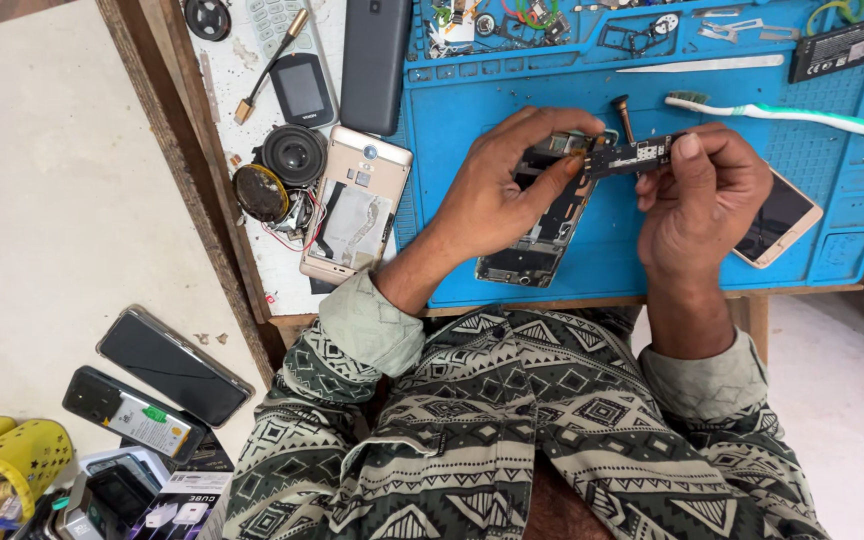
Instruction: The person repairs a disassembled smartphone at a workbench. They use a screwdriver to remove and tighten screws on the phone's internal frame, handle small components with tweezers, reposition the phone body, and at the end hold up the phone with its screen attached.
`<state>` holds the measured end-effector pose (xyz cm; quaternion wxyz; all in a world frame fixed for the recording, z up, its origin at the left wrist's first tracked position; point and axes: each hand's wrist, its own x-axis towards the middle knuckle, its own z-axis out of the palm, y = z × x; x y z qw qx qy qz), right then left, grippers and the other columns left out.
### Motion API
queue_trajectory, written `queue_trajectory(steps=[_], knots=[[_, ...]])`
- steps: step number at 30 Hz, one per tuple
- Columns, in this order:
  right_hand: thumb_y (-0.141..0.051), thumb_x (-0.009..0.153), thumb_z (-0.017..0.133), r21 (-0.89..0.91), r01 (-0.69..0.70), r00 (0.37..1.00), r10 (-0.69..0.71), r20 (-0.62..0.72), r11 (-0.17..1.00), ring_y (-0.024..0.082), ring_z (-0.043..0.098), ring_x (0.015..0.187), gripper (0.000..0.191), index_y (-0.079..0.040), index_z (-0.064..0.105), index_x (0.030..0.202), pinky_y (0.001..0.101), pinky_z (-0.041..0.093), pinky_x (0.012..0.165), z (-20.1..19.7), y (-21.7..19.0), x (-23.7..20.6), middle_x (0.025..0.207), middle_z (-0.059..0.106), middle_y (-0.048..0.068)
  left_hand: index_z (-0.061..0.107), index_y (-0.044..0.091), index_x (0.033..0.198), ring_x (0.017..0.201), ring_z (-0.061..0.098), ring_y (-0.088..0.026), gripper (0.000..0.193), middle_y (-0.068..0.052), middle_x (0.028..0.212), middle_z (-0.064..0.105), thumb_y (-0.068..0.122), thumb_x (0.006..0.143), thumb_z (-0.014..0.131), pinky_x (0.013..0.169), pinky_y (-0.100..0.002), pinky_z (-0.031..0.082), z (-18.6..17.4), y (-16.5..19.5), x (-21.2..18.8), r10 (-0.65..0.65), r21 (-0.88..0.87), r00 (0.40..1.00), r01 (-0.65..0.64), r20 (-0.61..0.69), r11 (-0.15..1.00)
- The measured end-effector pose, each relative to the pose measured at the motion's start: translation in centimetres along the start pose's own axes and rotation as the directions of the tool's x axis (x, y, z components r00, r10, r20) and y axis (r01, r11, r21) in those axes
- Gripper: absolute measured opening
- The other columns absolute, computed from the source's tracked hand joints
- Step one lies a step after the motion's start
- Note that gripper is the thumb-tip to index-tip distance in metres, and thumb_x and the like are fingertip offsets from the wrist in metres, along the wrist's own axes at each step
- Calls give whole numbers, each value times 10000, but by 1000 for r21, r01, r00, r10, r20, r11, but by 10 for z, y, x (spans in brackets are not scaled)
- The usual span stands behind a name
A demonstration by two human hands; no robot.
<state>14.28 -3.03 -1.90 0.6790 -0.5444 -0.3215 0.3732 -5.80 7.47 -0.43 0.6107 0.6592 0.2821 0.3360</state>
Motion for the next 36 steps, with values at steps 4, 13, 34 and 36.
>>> queue_trajectory(steps=[4,13,34,36], knots=[[-159,1145,699,14,2,1000,-2,-4,1000,167,606,609,299,28,608,930,258,470,507,3,-1,0,828,626,107,697,87,1247,983,662,-174,238,-34,1136,735,3,1025,684,905,-305,561,0,0,0,101,10,995,-101,-14,995],[-188,1167,682,-47,31,999,-30,15,998,170,610,618,342,34,599,921,253,469,509,5,-1,-1,853,620,108,732,72,1126,973,697,-155,260,-52,1056,684,235,946,824,838,-296,589,4,-2,0,-11,-76,1000,10,-8,997],[-326,1214,506,47,-80,996,78,46,996,204,603,662,463,77,641,1033,271,473,561,0,-10,-1,860,655,176,725,37,1032,912,605,-107,207,-25,1002,650,243,1038,707,809,-273,500,0,-13,3,-57,-168,997,47,-52,985],[-334,1216,496,81,-127,991,124,46,989,210,601,675,475,82,648,1043,274,471,582,-2,-11,-1,876,659,177,723,31,1035,917,603,-114,197,-29,996,651,228,1043,712,824,-277,496,-1,-13,3,-57,-161,996,47,-62,986]])
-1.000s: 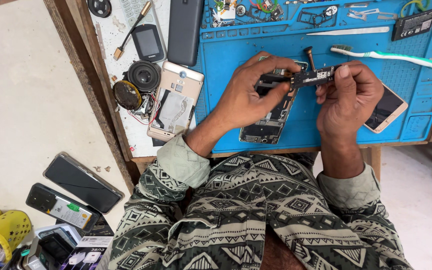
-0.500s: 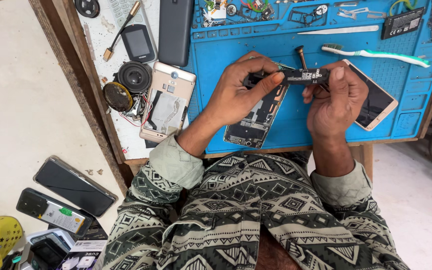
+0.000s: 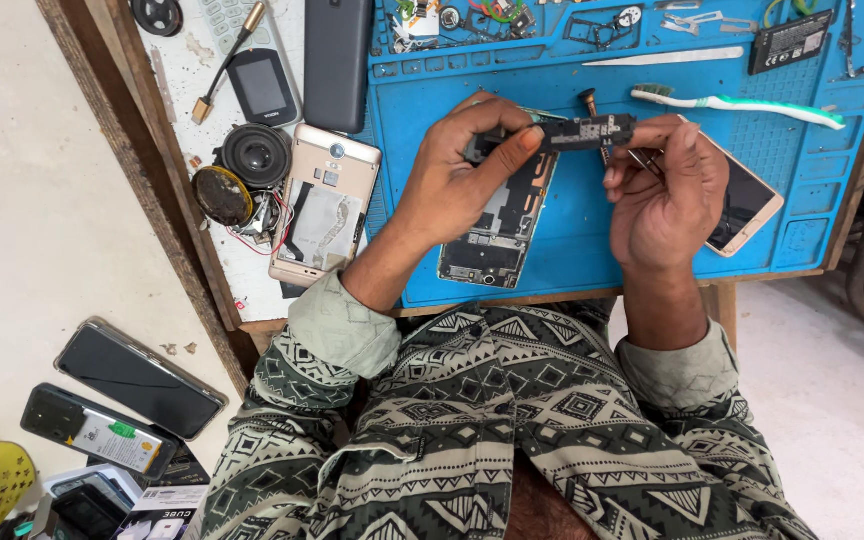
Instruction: The person repairs a disassembled smartphone at a workbench. They use a screwdriver to remove and tighten screws on the phone's internal frame, handle small components with tweezers, reposition the phone body, and at the end hold up the phone with its screen attached.
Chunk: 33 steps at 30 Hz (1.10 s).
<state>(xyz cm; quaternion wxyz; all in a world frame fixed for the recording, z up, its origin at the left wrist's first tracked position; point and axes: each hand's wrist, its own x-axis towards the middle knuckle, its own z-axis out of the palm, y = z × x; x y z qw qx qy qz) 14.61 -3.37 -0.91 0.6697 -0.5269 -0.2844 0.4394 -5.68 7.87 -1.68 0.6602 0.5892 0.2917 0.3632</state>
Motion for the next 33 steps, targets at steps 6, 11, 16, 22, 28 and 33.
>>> queue_trajectory(steps=[6,11,16,22,28,33], knots=[[-375,1216,483,51,-31,999,32,-18,998,230,610,712,536,99,657,1037,286,472,601,-5,0,0,928,648,178,721,33,1040,914,602,-116,183,-27,983,640,215,1046,712,833,-273,495,-2,-1,0,-6,7,1000,6,-18,1000],[-442,1210,457,44,-33,999,34,-16,998,233,617,720,608,104,660,1035,286,470,599,-7,-1,0,937,652,182,722,37,1035,900,598,-110,175,-24,978,635,211,1048,710,819,-273,493,-1,-1,0,-9,1,1000,9,-20,1000],[-435,1196,516,-48,27,999,-28,-17,998,218,621,706,577,102,669,1050,275,456,567,-5,-7,2,929,665,175,723,34,1024,883,570,-106,179,-20,959,634,210,1053,710,794,-280,473,-3,0,0,20,21,1000,-20,-11,1000],[-288,1103,799,-607,355,931,-326,163,711,180,641,669,444,103,645,959,238,437,542,-8,-23,8,964,592,128,726,48,999,868,562,-107,196,-12,932,637,238,1045,711,773,-281,477,-3,1,0,54,34,998,-54,9,998],[-213,1132,822,-506,282,957,-203,206,815,151,671,727,361,96,670,1026,230,523,613,-18,-21,11,1005,609,89,722,52,990,877,595,-112,211,-21,947,655,260,1026,732,787,-280,497,-2,5,0,70,101,998,-70,4,992],[-93,1148,826,-452,218,965,-123,232,865,133,627,766,290,104,655,1023,224,521,660,-22,-14,9,1037,636,111,735,65,1030,932,645,-126,172,-22,980,677,237,1018,751,827,-291,531,0,8,-1,71,106,997,-75,42,992]])
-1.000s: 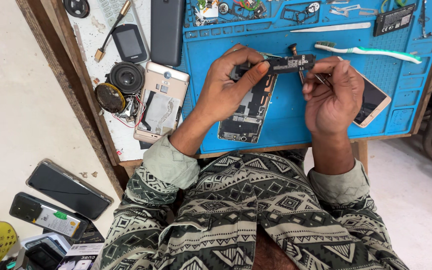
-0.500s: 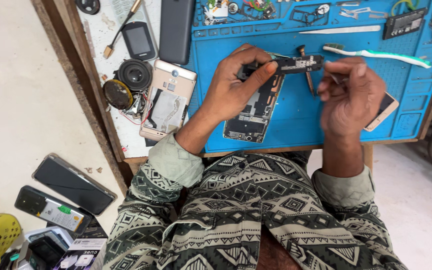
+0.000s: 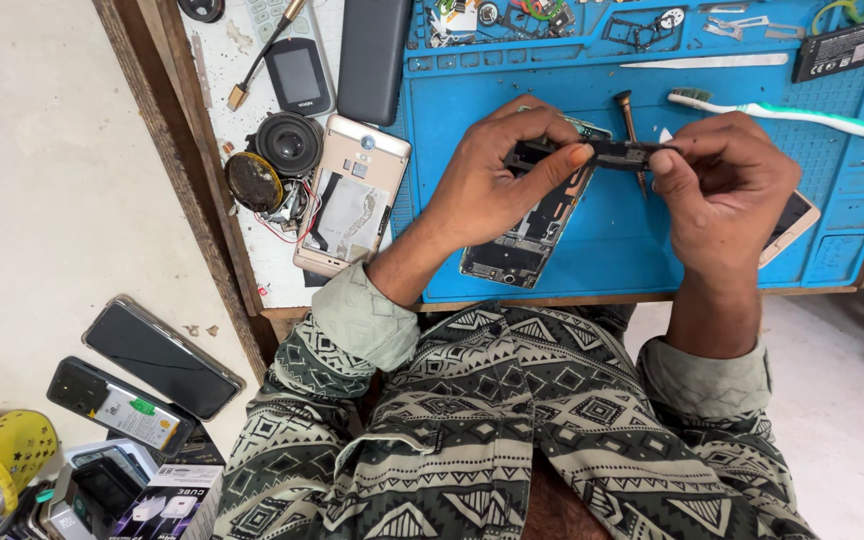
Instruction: The person repairs a disassembled smartphone at a workbench. They use a screwdriver to remove and tighten screws on the phone's internal frame, handle small components with tweezers, reposition the phone body, and at the end hold up the phone with its screen attached.
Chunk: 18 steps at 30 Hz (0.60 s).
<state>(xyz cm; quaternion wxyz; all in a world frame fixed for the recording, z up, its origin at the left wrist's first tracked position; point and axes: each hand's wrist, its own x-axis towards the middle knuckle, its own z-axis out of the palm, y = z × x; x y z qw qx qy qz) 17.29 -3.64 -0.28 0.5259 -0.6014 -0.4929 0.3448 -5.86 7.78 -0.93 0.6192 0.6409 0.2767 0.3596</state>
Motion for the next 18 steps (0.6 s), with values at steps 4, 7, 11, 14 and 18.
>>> queue_trajectory(steps=[4,7,11,14,18], knots=[[-98,1098,805,-20,-24,993,21,-117,1000,114,620,712,244,72,651,1015,203,495,630,-8,-2,2,985,650,101,734,113,1236,934,646,-150,233,-50,1098,676,94,1004,726,878,-328,554,-3,-2,-2,-73,-91,996,77,40,993],[-90,1112,815,-160,10,985,-38,-171,987,120,611,716,262,84,655,998,214,477,641,-14,-4,3,995,640,113,527,150,1475,1273,582,-181,510,-29,1442,596,15,1015,700,1211,-367,399,-9,-6,-6,76,-41,993,-73,86,996],[-93,1102,814,-256,-25,988,-15,-152,966,111,588,703,245,74,669,996,211,444,628,-11,-6,-2,976,632,99,306,227,1643,1569,295,-169,756,41,1675,357,8,1051,721,1362,-364,226,-10,-14,-8,115,-119,988,-103,103,988],[-125,1073,798,-224,-60,993,36,-109,973,85,608,719,232,41,664,981,183,462,625,-2,-9,-6,995,629,60,200,228,1672,1610,160,-171,855,39,1690,216,23,1049,747,1380,-391,150,-8,-18,-9,113,-89,990,-106,82,990],[-58,1088,862,-473,76,994,-102,-30,878,128,576,717,219,80,711,1009,213,444,616,8,-23,0,972,641,117,115,225,1680,1617,104,-184,922,21,1707,138,33,1033,744,1378,-404,127,-7,-18,-9,106,-59,992,-102,73,993]])
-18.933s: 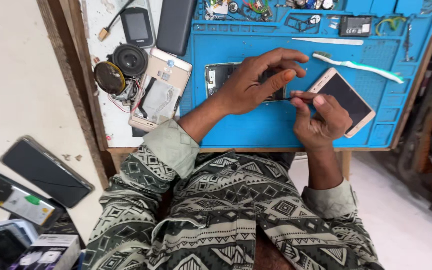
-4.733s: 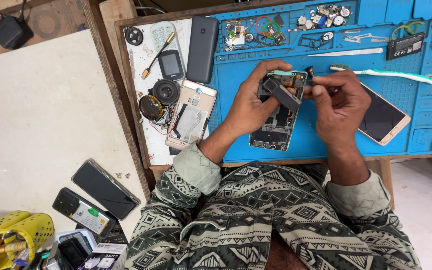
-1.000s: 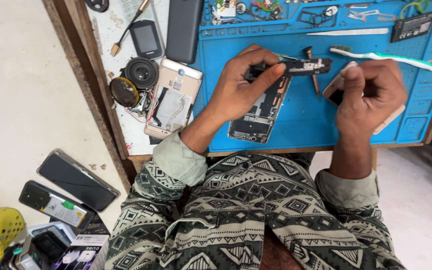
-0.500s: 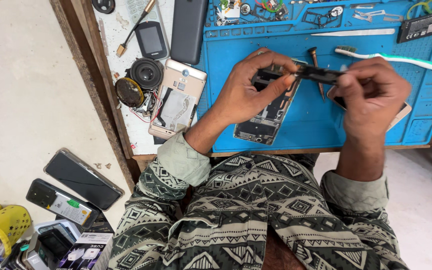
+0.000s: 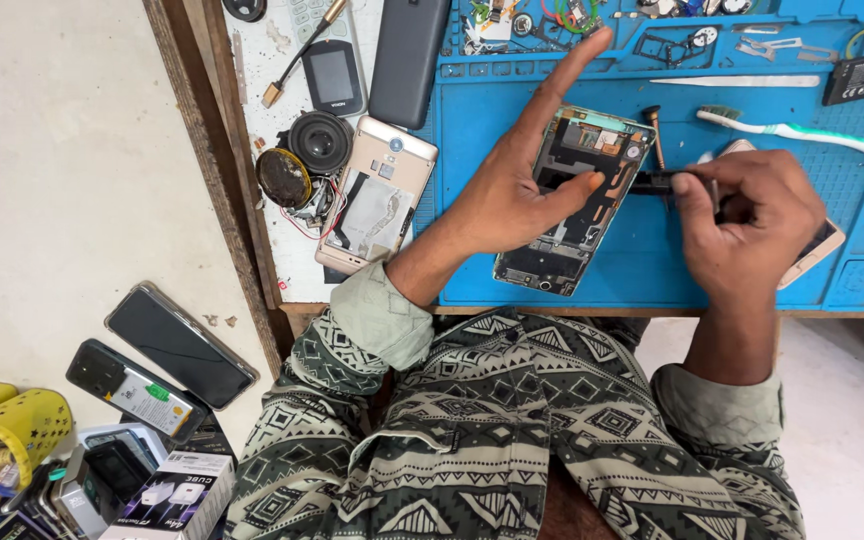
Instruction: The person repairs a disassembled smartphone at a workbench. They use a screwdriver to remove and tighten screws on the phone's internal frame, handle small components with tweezers, reposition the phone body, and at the end hold up the phone with its screen attached.
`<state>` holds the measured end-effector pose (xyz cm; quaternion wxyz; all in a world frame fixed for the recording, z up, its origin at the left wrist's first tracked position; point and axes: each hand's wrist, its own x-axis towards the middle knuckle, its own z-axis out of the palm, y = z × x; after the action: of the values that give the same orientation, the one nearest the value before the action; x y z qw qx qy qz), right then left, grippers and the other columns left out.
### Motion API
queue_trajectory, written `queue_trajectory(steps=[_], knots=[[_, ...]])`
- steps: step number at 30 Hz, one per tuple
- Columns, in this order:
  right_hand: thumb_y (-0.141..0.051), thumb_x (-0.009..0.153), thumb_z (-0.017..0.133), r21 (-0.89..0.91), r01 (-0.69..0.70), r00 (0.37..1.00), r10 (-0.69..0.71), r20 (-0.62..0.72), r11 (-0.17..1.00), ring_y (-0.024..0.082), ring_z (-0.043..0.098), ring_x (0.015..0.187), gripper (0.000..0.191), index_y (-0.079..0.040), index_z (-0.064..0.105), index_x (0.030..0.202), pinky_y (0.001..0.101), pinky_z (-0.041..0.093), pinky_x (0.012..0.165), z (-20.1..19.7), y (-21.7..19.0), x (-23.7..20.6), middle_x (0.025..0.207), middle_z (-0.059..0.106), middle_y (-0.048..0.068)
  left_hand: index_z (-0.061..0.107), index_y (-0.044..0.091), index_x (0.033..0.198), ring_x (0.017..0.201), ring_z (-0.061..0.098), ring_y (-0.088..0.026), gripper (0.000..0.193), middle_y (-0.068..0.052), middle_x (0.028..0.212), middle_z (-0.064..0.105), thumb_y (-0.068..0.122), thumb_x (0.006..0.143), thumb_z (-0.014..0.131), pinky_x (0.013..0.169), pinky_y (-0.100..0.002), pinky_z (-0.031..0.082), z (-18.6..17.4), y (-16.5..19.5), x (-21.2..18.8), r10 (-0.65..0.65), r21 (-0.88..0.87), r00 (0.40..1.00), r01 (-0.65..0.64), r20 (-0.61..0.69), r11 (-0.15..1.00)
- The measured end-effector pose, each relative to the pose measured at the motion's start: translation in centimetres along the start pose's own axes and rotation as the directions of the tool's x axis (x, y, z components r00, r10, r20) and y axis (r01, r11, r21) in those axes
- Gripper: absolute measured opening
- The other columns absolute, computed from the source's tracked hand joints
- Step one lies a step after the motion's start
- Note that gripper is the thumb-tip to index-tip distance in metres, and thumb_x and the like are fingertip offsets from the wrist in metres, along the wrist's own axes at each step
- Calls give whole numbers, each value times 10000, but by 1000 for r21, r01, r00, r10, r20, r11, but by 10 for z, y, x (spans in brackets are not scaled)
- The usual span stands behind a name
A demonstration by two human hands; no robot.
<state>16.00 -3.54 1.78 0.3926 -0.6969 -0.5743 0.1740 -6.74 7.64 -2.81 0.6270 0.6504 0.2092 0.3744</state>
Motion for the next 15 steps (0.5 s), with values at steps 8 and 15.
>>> queue_trajectory(steps=[8,15], knots=[[-112,1007,743,284,-180,981,150,125,942,45,634,747,130,9,705,978,202,491,662,-9,-21,20,966,657,32,5,181,1688,1625,118,-245,971,-37,1744,74,36,1038,712,1365,-400,193,-4,0,-5,5,-39,972,5,235,999],[-12,1009,708,479,-370,860,98,501,796,61,544,659,102,54,689,934,217,394,578,-1,5,18,900,659,82,46,154,1675,1424,531,-249,988,-95,1727,260,144,982,750,1223,-380,509,-11,21,2,-86,-184,935,157,344,970]])
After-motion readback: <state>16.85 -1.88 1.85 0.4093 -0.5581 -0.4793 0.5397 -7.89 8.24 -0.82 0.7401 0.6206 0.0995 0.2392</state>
